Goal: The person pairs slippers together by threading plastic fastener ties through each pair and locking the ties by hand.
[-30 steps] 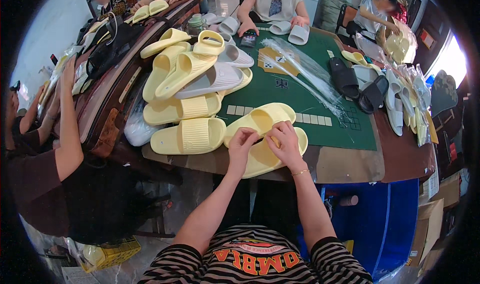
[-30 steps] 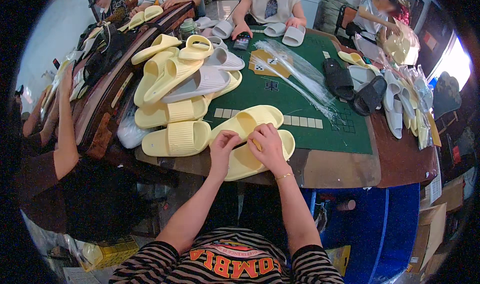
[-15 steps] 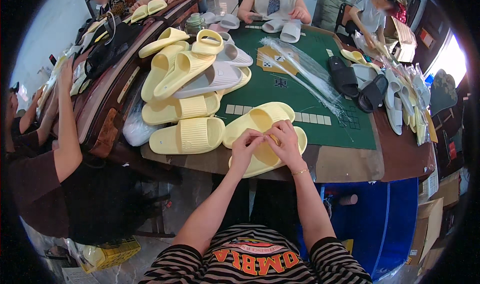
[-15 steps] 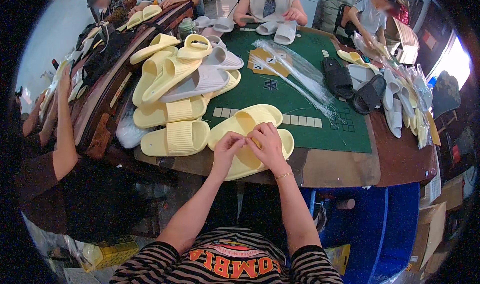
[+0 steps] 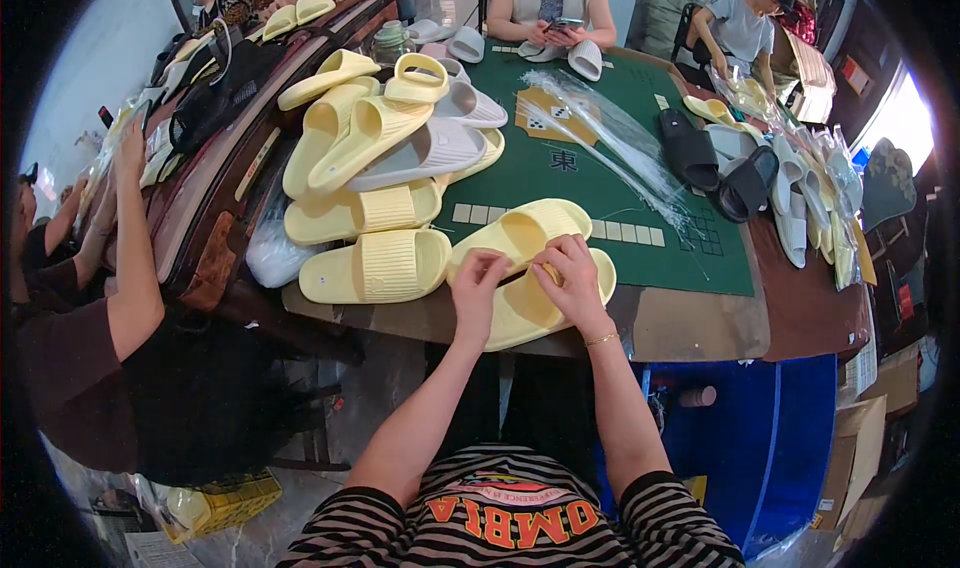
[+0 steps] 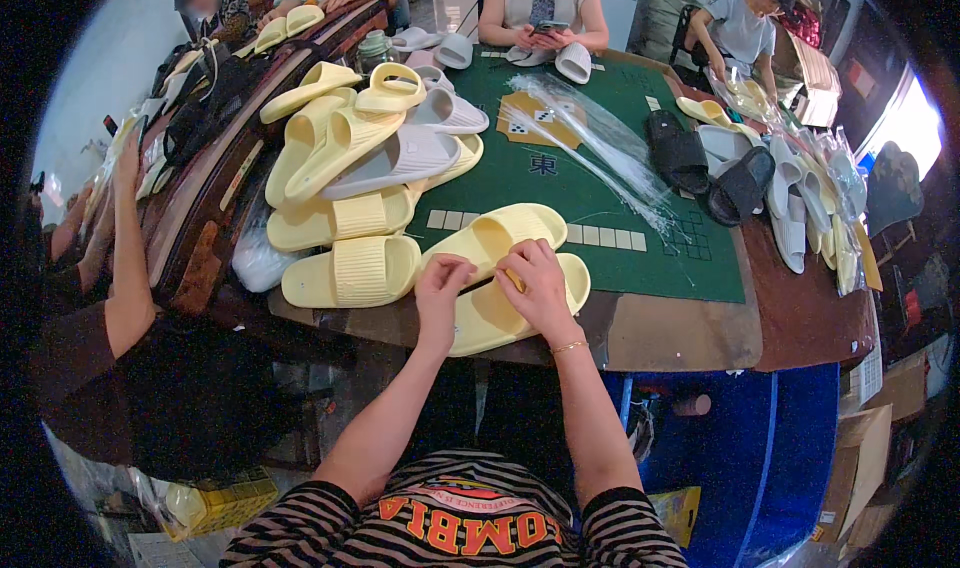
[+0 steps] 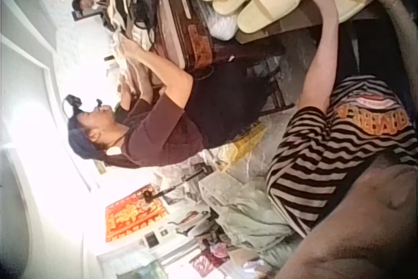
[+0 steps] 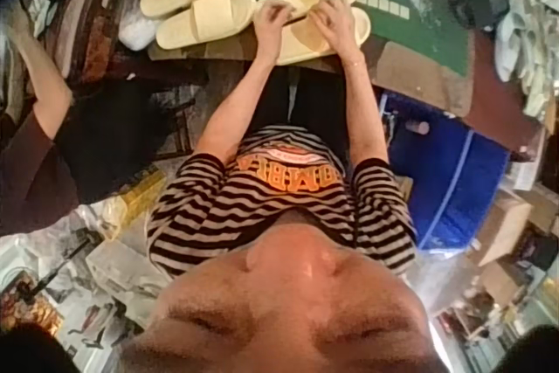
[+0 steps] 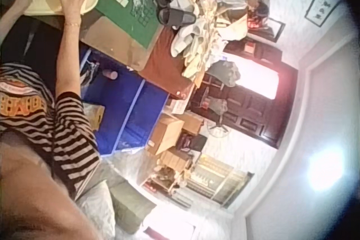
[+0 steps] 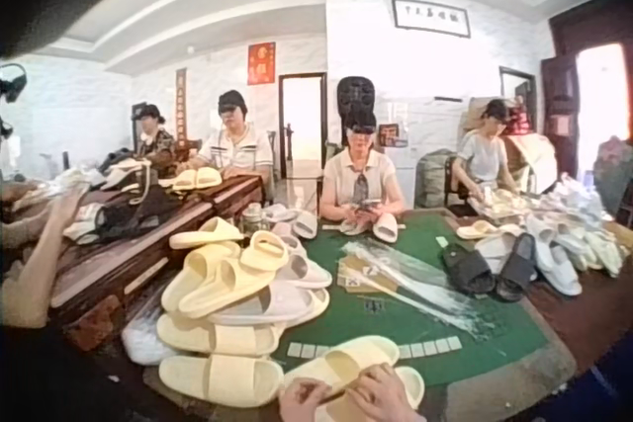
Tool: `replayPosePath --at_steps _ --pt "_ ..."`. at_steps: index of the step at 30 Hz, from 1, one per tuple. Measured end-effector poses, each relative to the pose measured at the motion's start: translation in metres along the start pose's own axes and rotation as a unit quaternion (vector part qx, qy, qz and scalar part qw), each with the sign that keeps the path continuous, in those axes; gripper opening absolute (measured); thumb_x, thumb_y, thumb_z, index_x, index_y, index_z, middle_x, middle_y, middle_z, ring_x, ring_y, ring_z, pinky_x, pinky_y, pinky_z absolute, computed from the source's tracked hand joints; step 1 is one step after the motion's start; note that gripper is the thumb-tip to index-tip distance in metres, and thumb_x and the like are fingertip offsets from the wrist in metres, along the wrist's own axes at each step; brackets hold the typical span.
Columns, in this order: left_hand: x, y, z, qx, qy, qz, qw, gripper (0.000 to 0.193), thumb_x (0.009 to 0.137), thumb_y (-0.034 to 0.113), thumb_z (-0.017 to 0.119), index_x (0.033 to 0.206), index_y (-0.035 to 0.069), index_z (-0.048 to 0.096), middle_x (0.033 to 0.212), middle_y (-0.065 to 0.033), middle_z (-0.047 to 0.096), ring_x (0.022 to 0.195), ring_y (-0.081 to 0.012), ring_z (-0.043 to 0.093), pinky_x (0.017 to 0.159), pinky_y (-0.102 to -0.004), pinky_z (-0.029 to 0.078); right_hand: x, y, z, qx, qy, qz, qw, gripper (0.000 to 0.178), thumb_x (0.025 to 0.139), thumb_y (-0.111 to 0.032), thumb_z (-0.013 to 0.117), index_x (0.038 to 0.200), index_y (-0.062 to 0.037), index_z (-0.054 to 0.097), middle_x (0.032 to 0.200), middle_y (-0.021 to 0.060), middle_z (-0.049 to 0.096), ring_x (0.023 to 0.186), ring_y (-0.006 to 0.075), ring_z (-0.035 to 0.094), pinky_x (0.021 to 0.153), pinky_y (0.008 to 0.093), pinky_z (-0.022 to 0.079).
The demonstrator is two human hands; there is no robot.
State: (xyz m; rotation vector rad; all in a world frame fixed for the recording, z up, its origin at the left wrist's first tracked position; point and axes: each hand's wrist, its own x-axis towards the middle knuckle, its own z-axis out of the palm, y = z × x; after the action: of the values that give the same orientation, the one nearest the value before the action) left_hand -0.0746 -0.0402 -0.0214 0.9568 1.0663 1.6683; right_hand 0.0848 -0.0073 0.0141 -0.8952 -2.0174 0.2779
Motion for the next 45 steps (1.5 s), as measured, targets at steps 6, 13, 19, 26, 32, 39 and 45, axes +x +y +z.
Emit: replayPosePath --at_steps 6,13,19,26,32,39,45 --pt "0.001 -0.006 -0.002 0.011 -0.070 -0.017 0.997 0.011 0.091 0.003 0.063 0.102 0.002 0.060 0.092 -0.0025 0.064 0.085 -0.0089 0.061 0.079 -0.0233 0.048 0.001 -0.001 0.000 0.001 -0.007 -0.009 1.000 0.010 0.077 -0.010 0.071 0.083 -0.0063 0.064 0.088 0.0075 0.056 0.087 0.0270 0.053 0.075 0.0372 0.046" --pt "-0.001 -0.005 0.002 0.081 -0.136 -0.011 0.987 0.008 0.091 0.002 0.063 0.098 0.001 0.060 0.090 -0.0025 0.063 0.085 -0.0083 0.061 0.078 -0.0227 0.049 -0.001 0.002 0.001 -0.001 -0.006 -0.008 1.000 0.011 0.077 -0.010 0.072 0.083 -0.0063 0.064 0.088 0.0075 0.056 0.087 0.0272 0.053 0.076 0.0373 0.046" --pt "0.002 -0.002 0.001 -0.021 -0.011 -0.010 1.000 0.005 0.091 0.002 0.063 0.095 0.002 0.059 0.089 -0.0019 0.062 0.084 -0.0080 0.060 0.076 -0.0224 0.049 -0.001 -0.001 0.001 0.011 0.008 0.005 1.000 0.010 0.077 -0.010 0.072 0.083 -0.0060 0.065 0.089 0.0077 0.056 0.088 0.0271 0.054 0.077 0.0372 0.047" --pt "0.000 -0.007 0.001 0.069 -0.079 -0.007 0.994 0.005 0.090 0.002 0.063 0.094 0.002 0.061 0.087 -0.0017 0.063 0.081 -0.0080 0.060 0.075 -0.0221 0.049 -0.001 0.001 0.000 0.002 -0.009 0.006 1.000 0.010 0.077 -0.010 0.072 0.083 -0.0058 0.065 0.089 0.0081 0.056 0.088 0.0271 0.054 0.076 0.0367 0.047" --pt "0.000 -0.003 0.001 0.047 -0.038 -0.018 0.998 0.005 0.089 0.002 0.064 0.094 0.002 0.062 0.088 -0.0018 0.065 0.082 -0.0067 0.060 0.075 -0.0220 0.049 0.000 0.001 0.000 0.004 -0.003 0.002 1.000 0.010 0.077 -0.009 0.072 0.084 -0.0058 0.065 0.089 0.0079 0.057 0.087 0.0272 0.053 0.075 0.0369 0.047" --pt "0.000 -0.004 0.003 -0.027 0.007 -0.018 0.999 0.005 0.090 0.003 0.064 0.093 0.001 0.063 0.085 -0.0006 0.064 0.079 -0.0065 0.060 0.072 -0.0217 0.048 0.000 -0.001 0.000 0.009 -0.006 0.001 1.000 0.010 0.077 -0.008 0.071 0.084 -0.0057 0.065 0.089 0.0080 0.057 0.087 0.0271 0.053 0.075 0.0368 0.047" --pt "-0.004 -0.004 0.004 0.144 -0.122 -0.007 0.982 0.006 0.090 0.005 0.065 0.095 0.002 0.063 0.083 -0.0001 0.063 0.078 -0.0067 0.059 0.072 -0.0217 0.048 -0.002 0.003 0.001 0.002 -0.005 -0.001 1.000 0.010 0.076 -0.009 0.072 0.084 -0.0061 0.065 0.089 0.0076 0.057 0.087 0.0268 0.054 0.075 0.0366 0.047"
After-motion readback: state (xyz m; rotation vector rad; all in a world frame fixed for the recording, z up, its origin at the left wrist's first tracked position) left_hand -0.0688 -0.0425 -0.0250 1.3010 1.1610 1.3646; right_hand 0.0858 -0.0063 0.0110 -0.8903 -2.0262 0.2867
